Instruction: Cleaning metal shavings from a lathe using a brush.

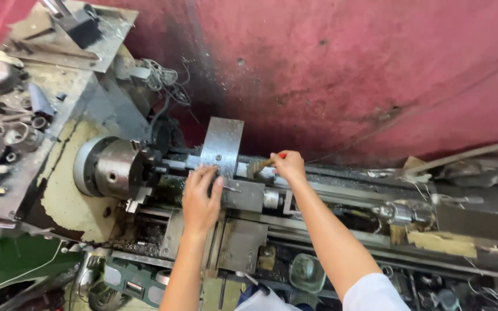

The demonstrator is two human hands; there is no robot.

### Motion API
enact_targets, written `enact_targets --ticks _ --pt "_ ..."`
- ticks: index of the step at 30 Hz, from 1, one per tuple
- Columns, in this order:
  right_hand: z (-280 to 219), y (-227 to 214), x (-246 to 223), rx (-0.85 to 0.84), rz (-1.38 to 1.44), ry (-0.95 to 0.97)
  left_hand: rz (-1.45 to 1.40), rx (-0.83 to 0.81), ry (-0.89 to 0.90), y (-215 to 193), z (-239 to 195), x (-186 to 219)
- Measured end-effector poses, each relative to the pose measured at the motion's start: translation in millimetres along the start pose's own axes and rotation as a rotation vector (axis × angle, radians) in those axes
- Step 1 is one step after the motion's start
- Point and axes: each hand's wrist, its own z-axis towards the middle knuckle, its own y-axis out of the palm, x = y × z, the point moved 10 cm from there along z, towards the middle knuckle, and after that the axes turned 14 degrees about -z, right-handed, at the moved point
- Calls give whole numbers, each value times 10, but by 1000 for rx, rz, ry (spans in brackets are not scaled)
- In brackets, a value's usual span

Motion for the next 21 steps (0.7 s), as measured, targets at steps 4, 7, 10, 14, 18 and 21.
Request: enact_targets --ticks 4,7,10,14,18,21 --pt "-110 -37 65 -66 12 87 20 1 12 28 -36 -75" --pt "-26 -174 294 -24 -110 108 -4 -8 12 32 -34 -53" --pt "-60 -407 347 22 -198 122 5 -2 8 29 -72 -81" --pt "-83 -299 173 27 33 80 25 12 32 76 -76 -183" --pt "-228 -139 29 -46 -34 78 14 -7 27 67 -84 -188" --pt "-293 -279 80 -40 -74 80 -1 -21 17 71 -68 -161"
